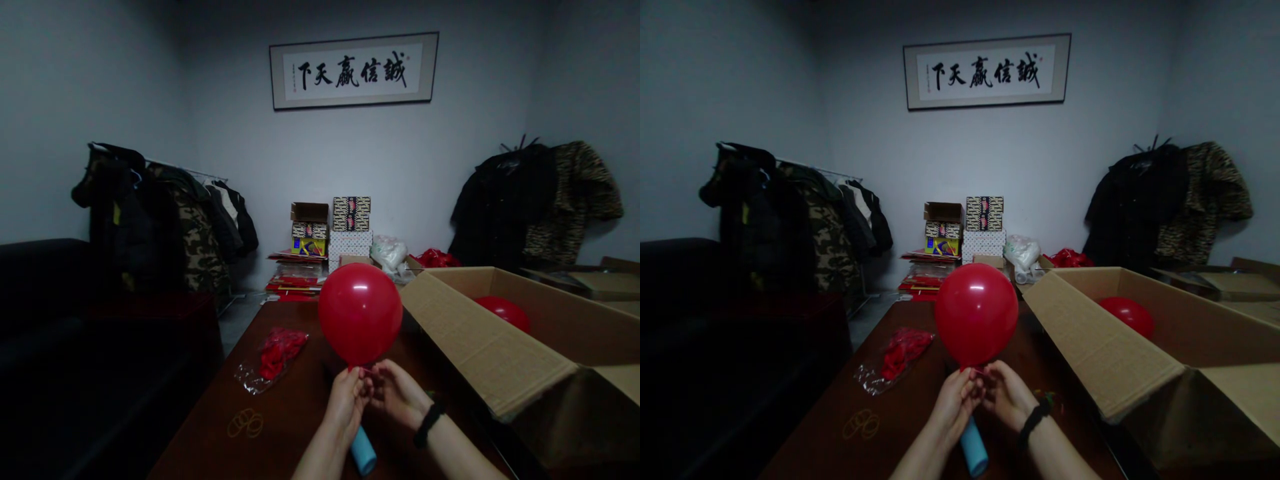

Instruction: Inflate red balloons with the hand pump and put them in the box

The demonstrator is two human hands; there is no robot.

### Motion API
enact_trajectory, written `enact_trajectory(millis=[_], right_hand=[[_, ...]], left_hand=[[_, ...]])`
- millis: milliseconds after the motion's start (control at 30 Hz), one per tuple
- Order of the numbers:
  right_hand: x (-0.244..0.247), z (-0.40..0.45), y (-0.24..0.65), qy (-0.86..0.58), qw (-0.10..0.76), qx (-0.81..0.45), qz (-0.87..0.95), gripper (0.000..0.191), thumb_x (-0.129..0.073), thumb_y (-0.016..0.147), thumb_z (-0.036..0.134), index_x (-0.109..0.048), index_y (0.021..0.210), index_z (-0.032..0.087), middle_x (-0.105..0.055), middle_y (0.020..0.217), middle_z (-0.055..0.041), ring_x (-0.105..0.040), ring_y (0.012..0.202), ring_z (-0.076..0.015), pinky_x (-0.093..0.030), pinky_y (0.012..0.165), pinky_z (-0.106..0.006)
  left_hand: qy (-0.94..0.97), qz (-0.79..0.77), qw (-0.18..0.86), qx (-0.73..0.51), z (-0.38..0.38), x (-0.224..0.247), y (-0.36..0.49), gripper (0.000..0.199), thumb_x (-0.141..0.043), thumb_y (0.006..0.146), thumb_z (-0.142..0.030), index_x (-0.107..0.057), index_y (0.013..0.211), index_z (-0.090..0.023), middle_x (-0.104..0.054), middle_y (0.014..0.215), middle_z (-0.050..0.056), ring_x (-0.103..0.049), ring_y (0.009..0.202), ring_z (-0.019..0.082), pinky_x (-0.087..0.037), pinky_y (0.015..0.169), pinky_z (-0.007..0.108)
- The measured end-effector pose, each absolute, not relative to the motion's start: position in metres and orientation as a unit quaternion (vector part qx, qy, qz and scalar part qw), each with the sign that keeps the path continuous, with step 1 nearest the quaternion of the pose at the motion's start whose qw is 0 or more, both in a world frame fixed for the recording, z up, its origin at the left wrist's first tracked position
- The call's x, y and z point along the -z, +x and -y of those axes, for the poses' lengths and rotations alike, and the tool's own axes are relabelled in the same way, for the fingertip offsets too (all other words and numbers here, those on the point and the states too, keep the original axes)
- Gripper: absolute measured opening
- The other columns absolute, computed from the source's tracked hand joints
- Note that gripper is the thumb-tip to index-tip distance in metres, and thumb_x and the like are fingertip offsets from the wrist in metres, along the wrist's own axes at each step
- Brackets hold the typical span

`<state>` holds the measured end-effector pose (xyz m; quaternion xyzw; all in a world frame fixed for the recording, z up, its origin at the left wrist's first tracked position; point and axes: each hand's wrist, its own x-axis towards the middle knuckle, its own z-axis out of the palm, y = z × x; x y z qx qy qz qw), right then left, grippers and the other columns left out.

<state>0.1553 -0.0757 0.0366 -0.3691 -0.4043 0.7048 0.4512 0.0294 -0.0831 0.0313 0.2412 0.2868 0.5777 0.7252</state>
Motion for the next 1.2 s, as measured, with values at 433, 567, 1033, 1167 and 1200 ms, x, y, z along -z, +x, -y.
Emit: enact_trajectory(millis=[433,567,1033,1167,1200], right_hand=[[-0.051,0.089,0.194,-0.315,0.414,-0.588,0.619,0.027,-0.063,0.079,0.048,-0.073,0.079,0.023,-0.055,0.135,-0.0059,-0.038,0.132,-0.0275,-0.022,0.11,-0.042],[-0.027,0.09,0.18,-0.364,0.547,-0.522,0.543,0.041,-0.059,0.078,0.06,-0.072,0.099,0.028,-0.03,0.153,-0.0033,-0.028,0.139,-0.0298,-0.024,0.111,-0.046],[-0.031,0.072,0.162,-0.49,0.508,0.063,0.705,0.037,-0.067,0.08,0.042,-0.064,0.116,0.033,-0.029,0.152,-0.0083,-0.024,0.139,-0.0333,-0.013,0.109,-0.067],[-0.056,0.072,0.18,-0.448,0.444,0.119,0.767,0.054,-0.071,0.077,0.039,-0.054,0.128,0.036,-0.014,0.158,-0.0055,-0.014,0.142,-0.0362,-0.013,0.108,-0.068],[-0.065,0.072,0.184,-0.431,0.42,0.13,0.788,0.058,-0.071,0.077,0.037,-0.052,0.131,0.036,-0.009,0.159,-0.0053,-0.011,0.143,-0.0365,-0.013,0.109,-0.067]], left_hand=[[0.204,-0.323,0.76,-0.526,0.085,-0.032,0.011,0.022,-0.072,0.075,-0.025,-0.056,0.063,-0.015,-0.033,0.039,-0.008,-0.051,0.049,0.011,-0.038,0.056,0.023],[0.207,-0.324,0.778,-0.496,0.098,-0.021,0.026,0.024,-0.073,0.072,-0.027,-0.054,0.062,-0.016,-0.034,0.04,-0.008,-0.051,0.05,0.011,-0.036,0.056,0.022],[0.257,-0.315,0.78,-0.476,0.107,-0.032,0.042,0.023,-0.071,0.067,-0.03,-0.052,0.063,-0.017,-0.048,0.048,-0.003,-0.049,0.051,0.011,-0.033,0.057,0.025],[0.319,-0.335,0.767,-0.446,0.096,-0.041,0.024,0.026,-0.074,0.061,-0.034,-0.054,0.063,-0.017,-0.036,0.041,-0.008,-0.049,0.05,0.012,-0.031,0.055,0.024],[0.342,-0.345,0.763,-0.427,0.091,-0.045,0.019,0.025,-0.073,0.061,-0.033,-0.056,0.063,-0.017,-0.037,0.041,-0.008,-0.049,0.049,0.011,-0.03,0.054,0.024]])
